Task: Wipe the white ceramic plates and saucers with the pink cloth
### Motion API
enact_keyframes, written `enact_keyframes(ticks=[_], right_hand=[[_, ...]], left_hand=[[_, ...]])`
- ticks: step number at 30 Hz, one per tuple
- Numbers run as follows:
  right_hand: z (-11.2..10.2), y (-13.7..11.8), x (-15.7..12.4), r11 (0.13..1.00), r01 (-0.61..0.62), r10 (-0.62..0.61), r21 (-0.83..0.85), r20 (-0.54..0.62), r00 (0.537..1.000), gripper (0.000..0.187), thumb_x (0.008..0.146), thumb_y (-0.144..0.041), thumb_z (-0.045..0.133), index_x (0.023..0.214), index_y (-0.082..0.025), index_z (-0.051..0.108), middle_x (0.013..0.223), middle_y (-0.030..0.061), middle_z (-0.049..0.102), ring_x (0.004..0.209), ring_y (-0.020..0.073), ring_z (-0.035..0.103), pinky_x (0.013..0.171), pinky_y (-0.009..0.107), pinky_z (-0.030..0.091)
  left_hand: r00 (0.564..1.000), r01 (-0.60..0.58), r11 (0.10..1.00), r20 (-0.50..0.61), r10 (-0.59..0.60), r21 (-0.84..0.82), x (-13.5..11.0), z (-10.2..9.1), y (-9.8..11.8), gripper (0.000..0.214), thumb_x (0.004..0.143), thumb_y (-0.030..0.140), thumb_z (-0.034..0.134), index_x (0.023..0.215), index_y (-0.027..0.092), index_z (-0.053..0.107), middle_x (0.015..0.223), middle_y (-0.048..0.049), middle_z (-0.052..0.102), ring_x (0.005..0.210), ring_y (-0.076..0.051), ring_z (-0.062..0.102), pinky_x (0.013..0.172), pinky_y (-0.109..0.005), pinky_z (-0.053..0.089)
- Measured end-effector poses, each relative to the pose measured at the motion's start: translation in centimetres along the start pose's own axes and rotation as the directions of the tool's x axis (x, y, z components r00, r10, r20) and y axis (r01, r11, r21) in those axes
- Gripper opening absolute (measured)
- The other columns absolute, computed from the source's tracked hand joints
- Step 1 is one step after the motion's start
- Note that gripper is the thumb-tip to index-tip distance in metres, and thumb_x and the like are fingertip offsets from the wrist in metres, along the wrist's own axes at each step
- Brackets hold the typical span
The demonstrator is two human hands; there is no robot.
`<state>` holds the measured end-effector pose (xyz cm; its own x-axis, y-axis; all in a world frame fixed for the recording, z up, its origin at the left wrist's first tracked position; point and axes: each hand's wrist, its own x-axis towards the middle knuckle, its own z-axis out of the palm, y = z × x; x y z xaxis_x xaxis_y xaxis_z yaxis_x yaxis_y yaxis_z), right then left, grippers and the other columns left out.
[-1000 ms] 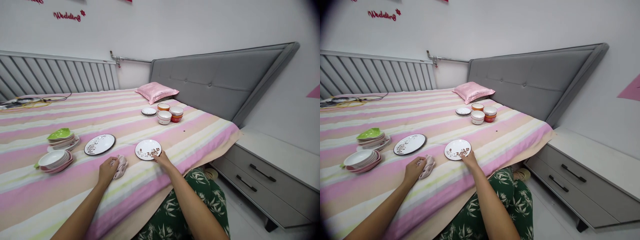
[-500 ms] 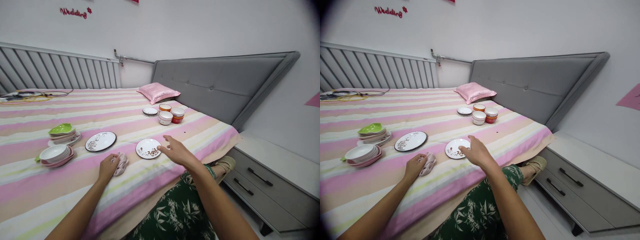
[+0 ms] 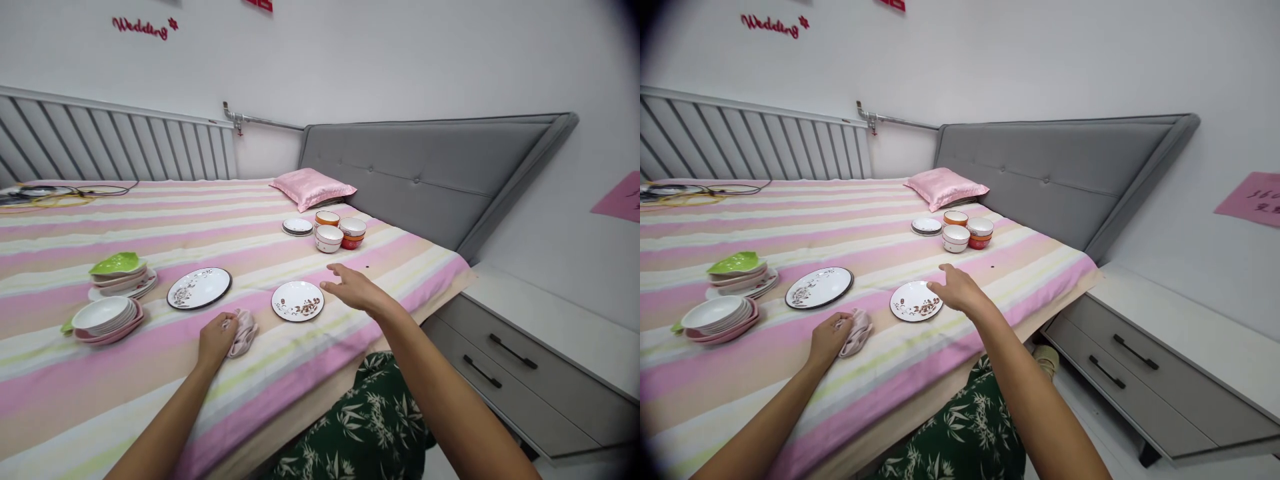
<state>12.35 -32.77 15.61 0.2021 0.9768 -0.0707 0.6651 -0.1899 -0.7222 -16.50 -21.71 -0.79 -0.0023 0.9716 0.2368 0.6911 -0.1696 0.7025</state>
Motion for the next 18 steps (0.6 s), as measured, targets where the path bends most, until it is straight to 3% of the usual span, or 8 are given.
enact_keyframes(ticks=[7, 12, 15, 18], right_hand=[[0.4, 1.1, 2.6, 0.999, -0.017, 0.016, 0.041, 0.016, 1.0, 0.059, 0.075, -0.039, 0.056, 0.127, -0.017, 0.042, 0.132, 0.0135, 0.043, 0.116, 0.0283, 0.044, 0.09, 0.039, 0.04], [1.5, 1.2, 5.5, 0.994, 0.038, -0.044, 0.103, 0.055, 0.998, 0.054, 0.076, -0.037, 0.056, 0.126, -0.018, 0.044, 0.13, 0.0138, 0.045, 0.113, 0.027, 0.047, 0.087, 0.038, 0.041], [2.4, 1.6, 7.5, 0.977, 0.082, -0.097, 0.198, 0.067, 0.993, 0.05, 0.077, -0.035, 0.056, 0.123, -0.019, 0.046, 0.125, 0.0133, 0.05, 0.107, 0.0251, 0.051, 0.085, 0.037, 0.042], [3.4, 2.3, 9.2, 0.928, 0.146, -0.195, 0.342, 0.113, 0.974, 0.053, 0.076, -0.038, 0.057, 0.124, -0.021, 0.045, 0.124, 0.0123, 0.051, 0.104, 0.0239, 0.053, 0.082, 0.036, 0.044]], left_hand=[[0.998, 0.057, 0.997, -0.032, -0.059, -0.057, 0.3, 0.2, 0.0, 0.022, 0.066, 0.038, 0.05, 0.07, 0.021, 0.064, 0.052, 0.0022, 0.058, 0.052, -0.016, 0.052, 0.053, -0.025, 0.038], [0.982, 0.122, 0.98, -0.124, -0.142, -0.16, 1.0, 0.7, 0.9, 0.024, 0.065, 0.035, 0.052, 0.074, 0.017, 0.064, 0.058, -0.0011, 0.062, 0.055, -0.017, 0.055, 0.053, -0.026, 0.041], [0.97, 0.097, 0.96, -0.19, -0.15, -0.261, 2.5, 1.1, 3.2, 0.031, 0.07, 0.034, 0.047, 0.086, 0.012, 0.061, 0.065, -0.0046, 0.062, 0.056, -0.017, 0.057, 0.052, -0.026, 0.045], [0.982, -0.014, 0.942, -0.182, -0.05, -0.336, 4.6, 1.4, 7.7, 0.029, 0.073, 0.036, 0.049, 0.086, 0.013, 0.061, 0.069, -0.0041, 0.061, 0.06, -0.015, 0.058, 0.057, -0.025, 0.047]])
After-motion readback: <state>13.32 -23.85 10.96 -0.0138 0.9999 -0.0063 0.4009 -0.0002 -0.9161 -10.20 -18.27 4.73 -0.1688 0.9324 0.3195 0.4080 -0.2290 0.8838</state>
